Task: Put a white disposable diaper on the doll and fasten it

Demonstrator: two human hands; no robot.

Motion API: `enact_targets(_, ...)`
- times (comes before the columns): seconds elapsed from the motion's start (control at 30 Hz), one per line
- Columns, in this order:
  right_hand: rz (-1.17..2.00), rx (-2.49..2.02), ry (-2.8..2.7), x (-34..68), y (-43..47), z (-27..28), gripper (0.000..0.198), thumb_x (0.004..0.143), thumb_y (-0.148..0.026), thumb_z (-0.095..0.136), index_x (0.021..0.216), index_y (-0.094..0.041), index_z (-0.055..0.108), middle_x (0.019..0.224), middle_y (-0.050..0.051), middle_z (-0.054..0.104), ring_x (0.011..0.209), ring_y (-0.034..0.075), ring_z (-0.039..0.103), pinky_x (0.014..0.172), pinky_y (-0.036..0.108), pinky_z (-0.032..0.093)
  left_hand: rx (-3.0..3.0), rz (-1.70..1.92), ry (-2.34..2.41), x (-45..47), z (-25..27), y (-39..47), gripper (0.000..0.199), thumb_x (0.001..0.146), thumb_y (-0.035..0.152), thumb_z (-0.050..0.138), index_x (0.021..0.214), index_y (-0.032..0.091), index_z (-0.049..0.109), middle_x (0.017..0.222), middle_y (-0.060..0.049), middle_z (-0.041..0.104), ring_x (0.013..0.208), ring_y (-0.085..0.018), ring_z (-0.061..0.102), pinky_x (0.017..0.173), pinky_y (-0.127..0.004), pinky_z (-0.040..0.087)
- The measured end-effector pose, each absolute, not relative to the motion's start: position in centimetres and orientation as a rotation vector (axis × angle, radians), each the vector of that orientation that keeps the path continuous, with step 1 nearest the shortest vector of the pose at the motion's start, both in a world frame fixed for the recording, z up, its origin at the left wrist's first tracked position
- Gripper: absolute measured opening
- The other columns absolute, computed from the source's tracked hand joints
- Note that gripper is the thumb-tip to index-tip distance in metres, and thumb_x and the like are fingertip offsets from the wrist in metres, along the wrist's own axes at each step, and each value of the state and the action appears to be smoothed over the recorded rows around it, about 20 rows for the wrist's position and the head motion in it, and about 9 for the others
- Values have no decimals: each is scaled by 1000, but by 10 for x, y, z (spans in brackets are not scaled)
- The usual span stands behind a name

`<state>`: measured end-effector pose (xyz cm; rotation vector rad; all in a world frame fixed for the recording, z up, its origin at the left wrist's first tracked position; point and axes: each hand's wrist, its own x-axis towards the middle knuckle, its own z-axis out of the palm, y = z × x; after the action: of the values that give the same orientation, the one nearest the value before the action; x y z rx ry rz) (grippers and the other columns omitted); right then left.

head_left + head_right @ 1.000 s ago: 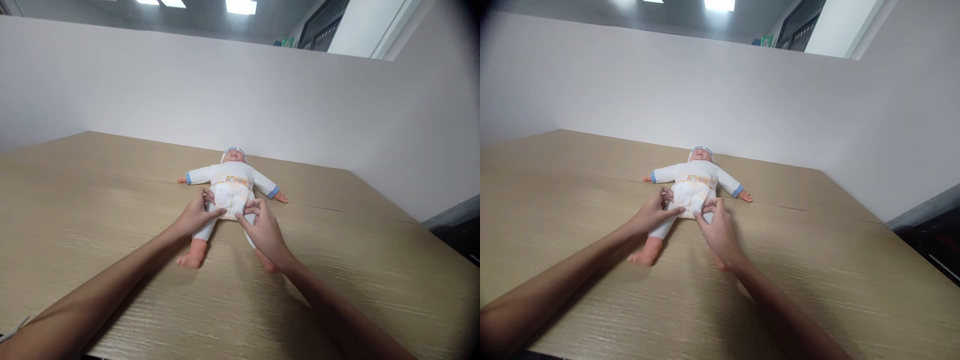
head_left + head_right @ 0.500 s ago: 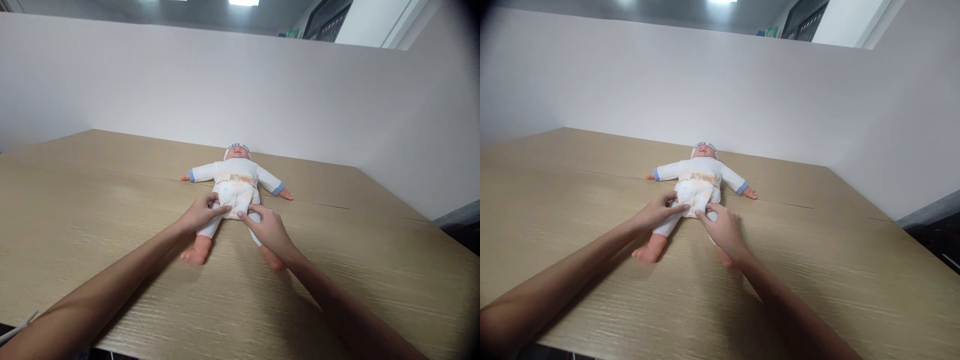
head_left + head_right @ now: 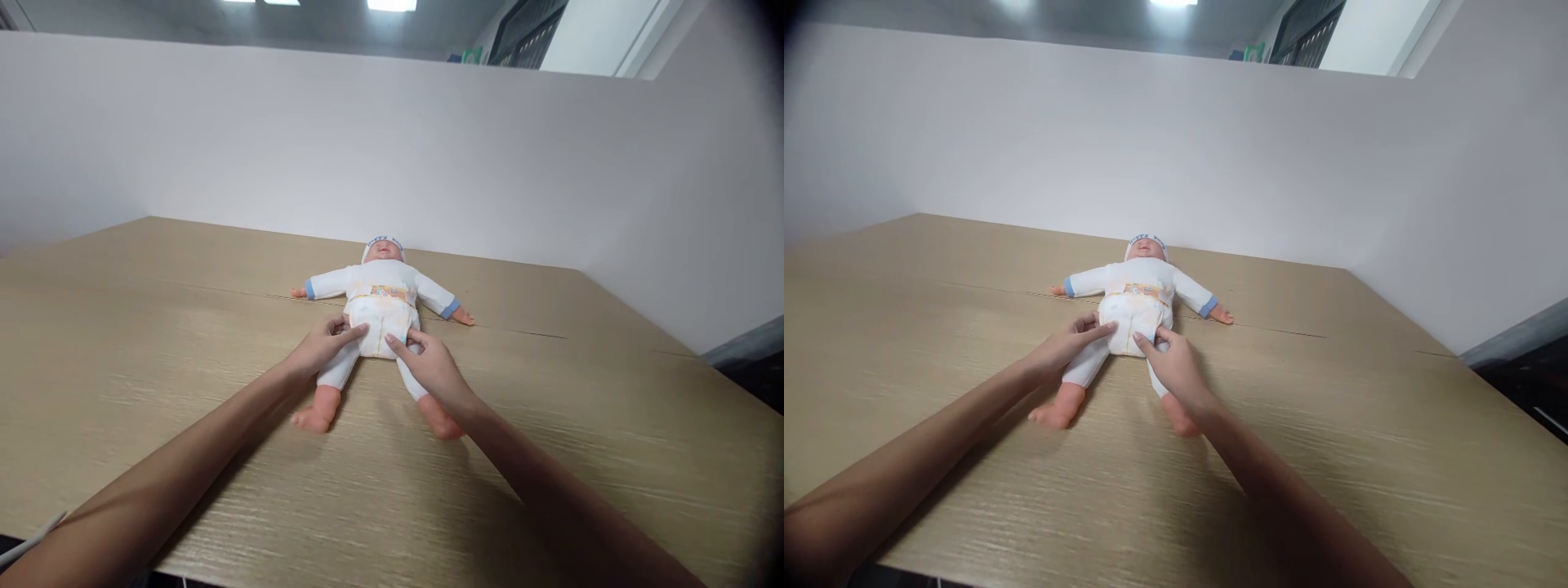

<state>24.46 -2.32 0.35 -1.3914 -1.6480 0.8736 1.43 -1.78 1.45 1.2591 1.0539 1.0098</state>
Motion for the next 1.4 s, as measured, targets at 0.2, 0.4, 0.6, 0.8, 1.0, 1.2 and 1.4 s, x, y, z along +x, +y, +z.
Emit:
enact_targets(0.2, 977, -1341, -1572, 243, -19, 3, 36, 92, -54, 80, 112, -25, 85, 120, 8, 85, 116, 34, 77, 105, 49, 60, 1355, 983, 1069, 16, 16, -18, 45, 84, 59, 88, 107, 21, 85, 117, -10, 84, 114, -35, 73, 98, -43, 53)
enact_targets(0.4, 1198, -1218, -1447, 242, -24, 10, 35, 93, -49, 80, 118, -23, 81, 134, 10, 81, 130, 33, 74, 119, 51, 54, 1152, 972, 960, 16, 14, -19, 52, 80, 58, 93, 115, 21, 84, 124, -11, 84, 119, -35, 74, 102, -44, 55)
enact_targets(0.6, 1233, -1129, -1320, 237, -25, 12, 37, 94, -42, 80, 125, -23, 75, 143, 10, 77, 135, 29, 71, 121, 47, 54, 1029, 1025, 952, 17, 13, -21, 59, 81, 64, 91, 119, 20, 82, 125, -13, 83, 116, -36, 76, 100, -45, 57)
enact_targets(0.8, 1083, -1205, -1476, 243, -24, 9, 38, 91, -43, 83, 123, -23, 76, 136, 10, 80, 128, 31, 74, 116, 48, 57, 1190, 994, 1002, 12, 12, -18, 60, 79, 60, 93, 122, 19, 79, 129, -13, 82, 121, -36, 74, 103, -45, 58)
enact_targets(1.0, 959, -1282, -1755, 259, -22, 12, 46, 81, -39, 92, 123, -24, 79, 123, 8, 84, 113, 32, 77, 104, 47, 61, 1524, 947, 1104, 10, 11, -13, 69, 69, 34, 98, 130, 18, 71, 134, -12, 79, 128, -36, 72, 111, -47, 56)
enact_targets(1.2, 1007, -1214, -1767, 267, -11, 6, 43, 76, -39, 96, 114, -24, 84, 111, 7, 86, 108, 34, 78, 101, 50, 63, 1595, 956, 1102, 6, 7, -7, 63, 72, 29, 92, 130, 20, 71, 136, -12, 79, 128, -36, 72, 112, -50, 55)
enact_targets(1.4, 1216, -1127, -1690, 270, -6, 7, 52, 80, -45, 93, 126, -24, 82, 132, 8, 81, 127, 35, 74, 116, 55, 57, 1541, 895, 1016, -4, 15, -8, 55, 77, 38, 91, 127, 22, 76, 133, -11, 80, 127, -35, 72, 109, -47, 56)
